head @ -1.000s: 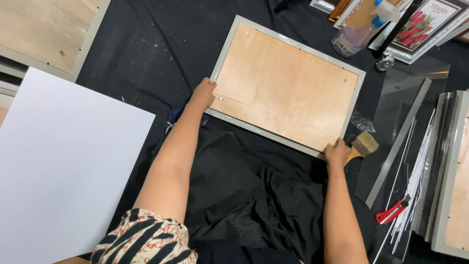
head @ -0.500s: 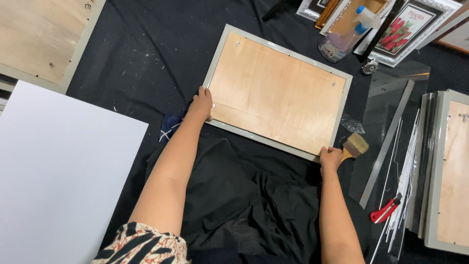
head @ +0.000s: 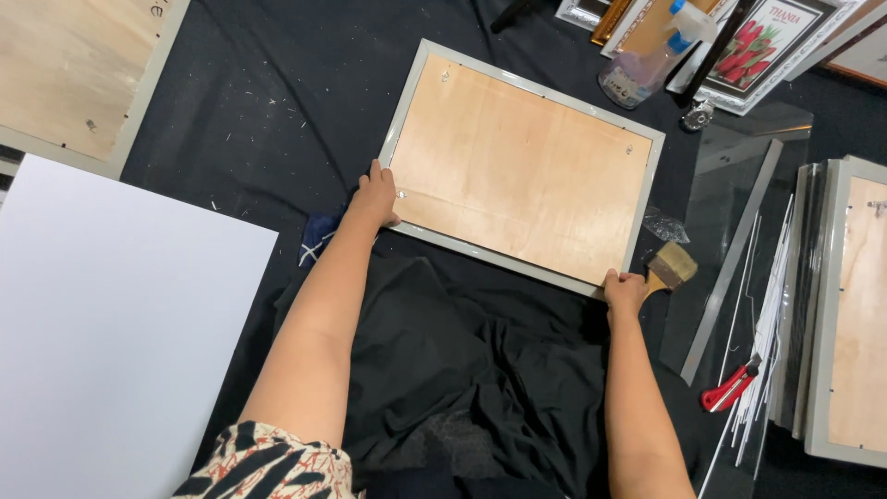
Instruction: The person aligns artwork in a frame, places a wooden backing board on top, and uses a brush and a small tool to secure the assembly.
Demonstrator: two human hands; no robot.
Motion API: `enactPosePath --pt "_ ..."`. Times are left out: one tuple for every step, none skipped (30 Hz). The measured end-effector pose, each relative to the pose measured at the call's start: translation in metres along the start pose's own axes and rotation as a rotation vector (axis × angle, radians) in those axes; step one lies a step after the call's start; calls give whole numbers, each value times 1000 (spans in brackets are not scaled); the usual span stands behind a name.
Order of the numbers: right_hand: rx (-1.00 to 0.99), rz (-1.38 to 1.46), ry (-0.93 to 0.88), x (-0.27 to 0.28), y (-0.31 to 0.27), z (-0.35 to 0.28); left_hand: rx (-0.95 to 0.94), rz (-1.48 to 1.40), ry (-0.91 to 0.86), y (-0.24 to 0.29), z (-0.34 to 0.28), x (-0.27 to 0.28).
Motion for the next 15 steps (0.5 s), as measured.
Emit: enactPosePath --pt "-2 2 -1 3 -5 -1 -1 3 0 0 0 0" --pt "7 0 -24 7 -9 -4 12 -14 4 1 0 0" --pt "17 -3 -46 10 -13 -6 25 -30 9 1 0 -1" --pt "15 -3 -46 11 -13 -6 25 -29 8 -1 3 -5" --pt "21 15 -58 12 -14 -6 28 -19 19 -4 6 -9" --pt "27 32 -71 12 -14 -7 33 -9 29 -7 9 -13" --pt "25 31 -73 15 -15 -7 33 -8 26 -10 10 -16" --pt "50 31 -96 17 -17 -8 38 -14 19 -14 11 -19" --pt "75 31 -119 19 -18 -9 43 -20 12 -18 12 -22" --pt "75 28 -122 14 -13 -5 46 -21 9 -19 9 -19" --pt "87 38 -101 9 -8 -1 18 4 12 -18 6 -17" --pt "100 48 -80 5 -4 4 -10 29 17 -18 4 -14" --pt "101 45 -82 10 -9 -4 -7 27 14 -16 1 -12" --pt "76 44 -51 15 -16 -10 -15 30 23 -14 -1 -9" --pt "50 44 -19 20 -22 -16 -22 32 32 -12 -3 -5"
Point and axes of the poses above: each hand's wrist, its own z-axis towards the middle knuckle, its own x-axis out of the back of the hand, y = z × x, the point moved 5 cm from there along z, towards the middle knuckle, and after that the axes turned 13 degrees about y, right-handed, at the moved point
